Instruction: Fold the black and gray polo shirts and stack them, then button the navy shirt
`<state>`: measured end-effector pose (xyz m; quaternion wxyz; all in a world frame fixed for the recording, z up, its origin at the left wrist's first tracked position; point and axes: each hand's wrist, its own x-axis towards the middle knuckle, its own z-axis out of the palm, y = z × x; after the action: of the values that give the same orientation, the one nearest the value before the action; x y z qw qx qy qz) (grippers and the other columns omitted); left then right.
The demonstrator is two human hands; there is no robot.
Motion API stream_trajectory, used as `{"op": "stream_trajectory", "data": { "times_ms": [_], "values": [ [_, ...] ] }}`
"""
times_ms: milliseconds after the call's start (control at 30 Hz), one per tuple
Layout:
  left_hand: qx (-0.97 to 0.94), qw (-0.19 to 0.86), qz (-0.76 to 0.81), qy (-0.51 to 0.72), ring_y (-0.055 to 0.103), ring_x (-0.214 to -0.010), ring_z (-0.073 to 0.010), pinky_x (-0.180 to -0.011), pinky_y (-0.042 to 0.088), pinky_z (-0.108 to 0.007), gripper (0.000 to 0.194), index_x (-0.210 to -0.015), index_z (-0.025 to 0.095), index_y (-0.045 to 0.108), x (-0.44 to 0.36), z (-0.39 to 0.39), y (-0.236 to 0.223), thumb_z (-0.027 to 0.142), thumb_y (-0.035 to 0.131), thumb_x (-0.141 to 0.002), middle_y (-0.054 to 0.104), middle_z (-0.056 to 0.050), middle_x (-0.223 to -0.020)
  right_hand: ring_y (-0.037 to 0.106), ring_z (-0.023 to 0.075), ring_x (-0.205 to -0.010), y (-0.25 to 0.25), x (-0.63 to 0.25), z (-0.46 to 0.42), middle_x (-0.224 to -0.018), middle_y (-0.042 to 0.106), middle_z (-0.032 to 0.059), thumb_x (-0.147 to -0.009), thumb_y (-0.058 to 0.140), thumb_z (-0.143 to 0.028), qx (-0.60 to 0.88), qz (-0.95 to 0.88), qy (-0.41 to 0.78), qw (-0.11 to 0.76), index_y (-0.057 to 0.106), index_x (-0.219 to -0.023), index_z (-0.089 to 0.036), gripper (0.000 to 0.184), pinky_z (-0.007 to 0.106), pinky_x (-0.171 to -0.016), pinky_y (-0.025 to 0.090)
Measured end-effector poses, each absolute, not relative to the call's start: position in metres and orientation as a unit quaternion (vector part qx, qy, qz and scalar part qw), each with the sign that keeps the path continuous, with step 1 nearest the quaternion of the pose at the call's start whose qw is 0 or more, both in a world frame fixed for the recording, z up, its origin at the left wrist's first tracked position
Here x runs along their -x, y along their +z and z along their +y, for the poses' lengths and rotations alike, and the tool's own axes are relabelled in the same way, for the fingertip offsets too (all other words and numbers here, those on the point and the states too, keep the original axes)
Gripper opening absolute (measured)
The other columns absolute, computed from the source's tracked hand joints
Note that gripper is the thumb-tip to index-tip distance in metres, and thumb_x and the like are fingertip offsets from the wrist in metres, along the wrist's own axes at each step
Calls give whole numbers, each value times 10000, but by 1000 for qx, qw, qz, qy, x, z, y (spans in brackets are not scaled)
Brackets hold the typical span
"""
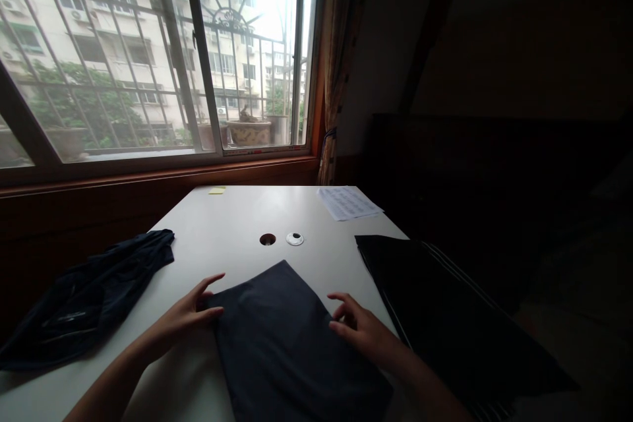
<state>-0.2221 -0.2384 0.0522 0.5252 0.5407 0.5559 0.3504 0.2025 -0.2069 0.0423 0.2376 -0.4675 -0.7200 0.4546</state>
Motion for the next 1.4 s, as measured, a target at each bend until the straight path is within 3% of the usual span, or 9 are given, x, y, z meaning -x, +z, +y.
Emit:
{"op": "stream_trajectory", "data": {
  "times_ms": [200, 433, 600, 800, 967, 1033, 1200, 1400],
  "values": [
    [-518, 563, 531, 365, 645, -1143, -309, -957, 514, -411, 853, -1539, 333, 291, 220, -244, 64, 452, 754, -833, 594, -96, -1331, 634, 235, -1032, 46, -180, -199, -1314, 567, 82, -836, 705, -482, 457, -697, 501, 235, 420, -1451, -314, 699, 358, -866, 522],
    [-425, 619, 525, 400, 675, -1101, -323, -935, 543, -455, 915, -1558, 321, 238, 209, -244, 60, 419, 775, -824, 623, -121, -1259, 648, 281, -1066, 47, -162, -182, -1235, 618, 98, -759, 769, -526, 516, -655, 512, 206, 393, -1459, -295, 828, 403, -892, 510],
    [-418, 668, 484, 381, 666, -1140, -340, -970, 532, -509, 1000, -1580, 368, 138, 204, -249, 66, 371, 788, -820, 628, -112, -1312, 661, 280, -1036, 49, -146, -185, -1195, 664, 81, -738, 788, -433, 489, -678, 504, 218, 474, -1389, -277, 739, 393, -883, 510],
    [-455, 672, 438, 387, 628, -1216, -342, -1035, 487, -518, 1025, -1586, 418, 24, 193, -251, 63, 365, 748, -863, 570, -122, -1433, 643, 260, -1082, 56, -149, -205, -1171, 673, 52, -843, 674, -337, 453, -715, 433, 311, 519, -1347, -296, 528, 385, -965, 475],
    [-493, 630, 418, 430, 520, -1338, -382, -1030, 495, -510, 989, -1574, 460, 36, 149, -246, 39, 417, 730, -870, 295, -123, -1634, 595, 241, -1212, 65, -175, -224, -1346, 595, 64, -915, 574, -292, 443, -713, 441, 318, 400, -1448, -307, 561, 387, -1059, 436],
    [-517, 606, 428, 428, 570, -1282, -379, -976, 541, -474, 991, -1571, 458, 56, 125, -246, 33, 417, 743, -858, 219, -126, -1659, 525, 243, -1314, 69, -186, -230, -1430, 539, 61, -928, 555, -295, 449, -712, 442, 309, 389, -1463, -307, 560, 395, -1124, 382],
    [-530, 594, 437, 418, 703, -1018, -323, -743, 624, -403, 1009, -1562, 441, 76, 65, -244, 31, 430, 764, -825, 282, -156, -1619, 485, 260, -1352, 86, -211, -239, -1467, 507, 25, -947, 527, -361, 491, -687, 434, 315, 418, -1449, -348, 514, 410, -1151, 363],
    [-508, 596, 406, 471, 705, -919, -237, -775, 617, -382, 939, -1529, 425, 198, 6, -221, 60, 324, 781, -800, 269, -115, -1622, 475, 311, -1349, 113, -257, -234, -1428, 539, 34, -919, 554, -508, 562, -656, 346, 367, 483, -1393, -360, 502, 452, -1131, 394]
  ]
}}
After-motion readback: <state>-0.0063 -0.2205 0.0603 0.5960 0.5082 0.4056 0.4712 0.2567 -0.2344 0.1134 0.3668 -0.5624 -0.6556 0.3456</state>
